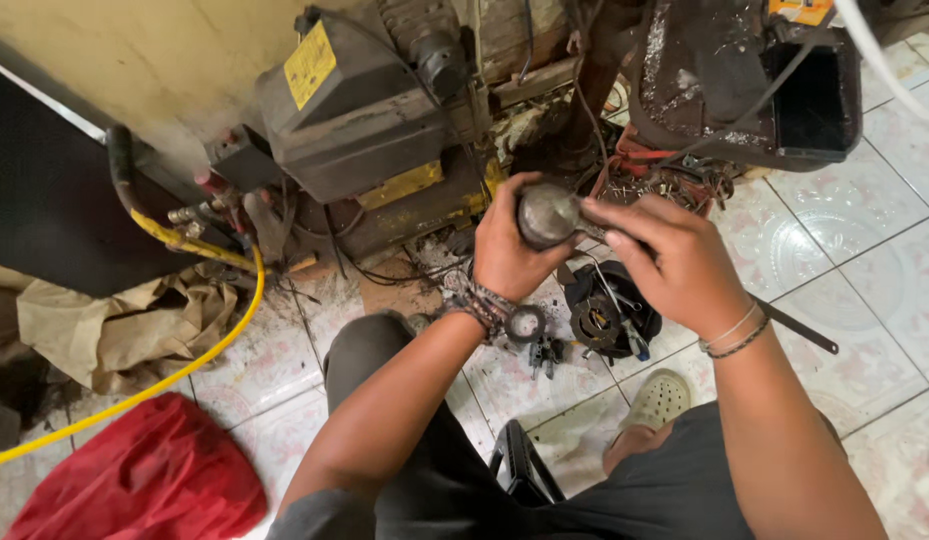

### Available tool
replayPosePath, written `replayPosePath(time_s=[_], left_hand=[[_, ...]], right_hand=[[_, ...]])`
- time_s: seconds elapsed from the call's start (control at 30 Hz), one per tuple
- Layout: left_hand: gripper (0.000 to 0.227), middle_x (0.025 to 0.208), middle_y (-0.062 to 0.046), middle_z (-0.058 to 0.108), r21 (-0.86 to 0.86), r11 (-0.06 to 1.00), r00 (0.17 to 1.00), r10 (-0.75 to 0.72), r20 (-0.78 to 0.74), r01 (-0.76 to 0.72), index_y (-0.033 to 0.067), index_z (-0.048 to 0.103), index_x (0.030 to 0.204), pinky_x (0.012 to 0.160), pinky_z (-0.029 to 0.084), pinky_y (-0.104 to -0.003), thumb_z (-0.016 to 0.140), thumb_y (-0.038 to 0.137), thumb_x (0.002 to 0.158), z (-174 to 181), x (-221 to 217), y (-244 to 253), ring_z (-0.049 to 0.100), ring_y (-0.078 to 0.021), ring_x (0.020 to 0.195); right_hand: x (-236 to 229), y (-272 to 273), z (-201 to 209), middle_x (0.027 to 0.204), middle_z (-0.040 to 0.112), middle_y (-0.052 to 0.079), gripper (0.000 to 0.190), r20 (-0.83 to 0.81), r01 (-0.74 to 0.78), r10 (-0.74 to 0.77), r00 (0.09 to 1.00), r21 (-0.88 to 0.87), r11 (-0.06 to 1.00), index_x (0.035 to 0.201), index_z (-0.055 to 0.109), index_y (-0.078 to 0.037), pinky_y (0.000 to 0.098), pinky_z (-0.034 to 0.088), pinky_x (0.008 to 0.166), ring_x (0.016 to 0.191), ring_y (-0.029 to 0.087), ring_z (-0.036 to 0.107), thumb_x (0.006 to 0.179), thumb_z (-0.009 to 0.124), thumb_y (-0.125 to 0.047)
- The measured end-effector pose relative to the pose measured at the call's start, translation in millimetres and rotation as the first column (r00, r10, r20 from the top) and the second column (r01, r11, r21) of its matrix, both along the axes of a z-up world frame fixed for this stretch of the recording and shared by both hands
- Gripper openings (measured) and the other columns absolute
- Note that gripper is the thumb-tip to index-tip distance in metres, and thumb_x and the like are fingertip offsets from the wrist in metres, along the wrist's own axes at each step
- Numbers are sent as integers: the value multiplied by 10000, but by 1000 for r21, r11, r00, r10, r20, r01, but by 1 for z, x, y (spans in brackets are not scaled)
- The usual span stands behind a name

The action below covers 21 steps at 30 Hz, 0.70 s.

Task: The person holds a cylindrical metal part in their left hand and uses a small metal tool in their right hand to scrape and clean the surface. They rotate the part to access different areas, removing debris from the grooves and edges.

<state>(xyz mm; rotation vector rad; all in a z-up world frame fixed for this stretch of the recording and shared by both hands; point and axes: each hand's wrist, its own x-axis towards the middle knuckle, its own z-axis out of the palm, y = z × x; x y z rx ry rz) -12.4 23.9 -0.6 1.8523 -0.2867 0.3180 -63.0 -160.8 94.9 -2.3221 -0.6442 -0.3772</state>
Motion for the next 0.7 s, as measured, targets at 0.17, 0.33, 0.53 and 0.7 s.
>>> replayPosePath(time_s=[0.17,0.33,0.53,0.7], left_hand=[[764,1228,-208,662,33,997,994,-67,81,64,114,537,1375,1044,510,-595,896,217,709,5,0,7,644,-456,1195],[724,1155,-151,681,76,995,992,-79,98,71,126,595,1295,1017,527,-534,907,203,646,-32,11,2,670,-411,1130],[767,1117,-108,681,120,990,987,-90,133,74,151,628,1263,988,543,-499,925,242,561,-30,9,-7,679,-368,1102],[579,1167,-119,659,154,974,971,-191,144,169,116,552,1270,905,527,-422,807,253,769,-9,8,-10,665,-328,1080]], right_hand=[[-6,0,-12,788,678,160,319,-49,47,-47,998,-9,999,1266,725,-95,348,492,602,635,254,615,991,564,-91],[-10,-10,-54,751,673,109,329,-10,75,-75,997,-28,997,1271,726,-158,311,500,583,609,214,614,984,566,-141],[-13,-15,-42,796,665,3,336,-9,68,-69,998,-62,996,1260,734,-258,357,548,546,622,254,663,963,589,-194],[-19,-22,-33,842,565,18,469,-23,45,-57,998,-345,937,1463,570,-222,344,366,462,524,187,462,1001,545,-150]])
